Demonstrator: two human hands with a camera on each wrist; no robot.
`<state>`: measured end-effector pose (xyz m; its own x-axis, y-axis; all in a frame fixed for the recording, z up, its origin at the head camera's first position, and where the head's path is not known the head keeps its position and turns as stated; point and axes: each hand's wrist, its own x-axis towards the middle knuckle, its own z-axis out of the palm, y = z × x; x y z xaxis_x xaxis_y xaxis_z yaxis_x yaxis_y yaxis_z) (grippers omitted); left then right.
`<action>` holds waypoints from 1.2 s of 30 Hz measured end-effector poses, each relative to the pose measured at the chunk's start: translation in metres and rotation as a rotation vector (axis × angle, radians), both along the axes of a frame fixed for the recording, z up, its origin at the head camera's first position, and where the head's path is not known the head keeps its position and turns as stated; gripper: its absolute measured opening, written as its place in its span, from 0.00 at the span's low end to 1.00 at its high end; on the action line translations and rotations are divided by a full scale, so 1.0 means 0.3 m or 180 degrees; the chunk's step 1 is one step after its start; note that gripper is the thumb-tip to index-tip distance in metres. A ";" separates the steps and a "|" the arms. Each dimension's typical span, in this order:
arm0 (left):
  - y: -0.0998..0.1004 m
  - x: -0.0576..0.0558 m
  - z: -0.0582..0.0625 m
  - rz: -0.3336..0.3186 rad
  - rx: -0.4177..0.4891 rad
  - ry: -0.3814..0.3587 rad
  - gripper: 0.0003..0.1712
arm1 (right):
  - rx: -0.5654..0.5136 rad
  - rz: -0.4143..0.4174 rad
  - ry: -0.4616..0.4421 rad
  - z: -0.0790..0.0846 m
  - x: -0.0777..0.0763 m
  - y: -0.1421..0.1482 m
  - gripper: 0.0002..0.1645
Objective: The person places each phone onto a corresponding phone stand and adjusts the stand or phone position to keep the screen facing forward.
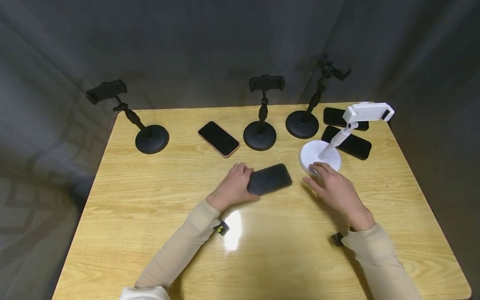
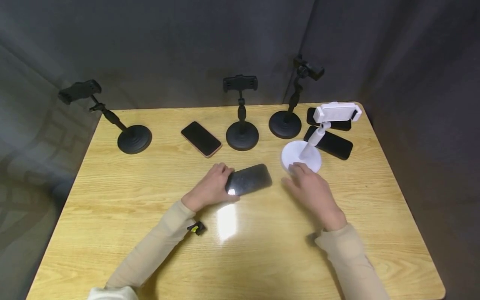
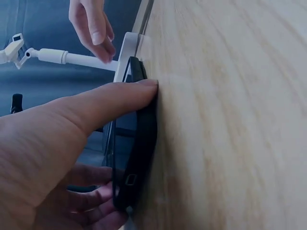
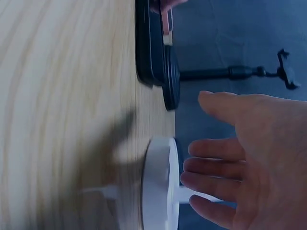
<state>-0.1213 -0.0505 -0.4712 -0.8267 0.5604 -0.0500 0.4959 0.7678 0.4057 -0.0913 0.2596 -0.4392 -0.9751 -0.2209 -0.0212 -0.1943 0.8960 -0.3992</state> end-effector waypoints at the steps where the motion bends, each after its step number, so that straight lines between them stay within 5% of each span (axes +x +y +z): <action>1: 0.000 0.001 -0.001 0.0026 0.0040 -0.0014 0.48 | -0.0027 0.0009 0.0014 -0.001 0.001 -0.010 0.35; 6: 0.000 0.015 -0.014 0.0148 0.0209 0.0098 0.46 | -0.0296 -0.0137 0.0144 -0.002 0.002 -0.056 0.33; 11: 0.000 0.036 -0.030 0.0186 0.0275 0.0778 0.46 | -0.0601 -0.0402 0.0342 -0.003 -0.007 -0.093 0.30; 14: -0.002 0.045 -0.033 0.0196 0.0269 0.1247 0.47 | -0.0707 -0.0459 0.0191 -0.005 -0.012 -0.110 0.33; 19: -0.005 0.050 -0.022 0.0225 0.0253 0.1726 0.46 | -0.1012 -0.0561 -0.0456 -0.015 -0.025 -0.140 0.46; 27: -0.003 0.060 0.025 0.0121 0.0225 0.2462 0.42 | -0.3596 -0.0989 -0.1953 -0.019 -0.040 -0.222 0.48; 36: 0.012 0.075 0.064 -0.0105 -0.0053 0.3059 0.33 | -0.5125 -0.1388 -0.2119 -0.008 -0.046 -0.291 0.28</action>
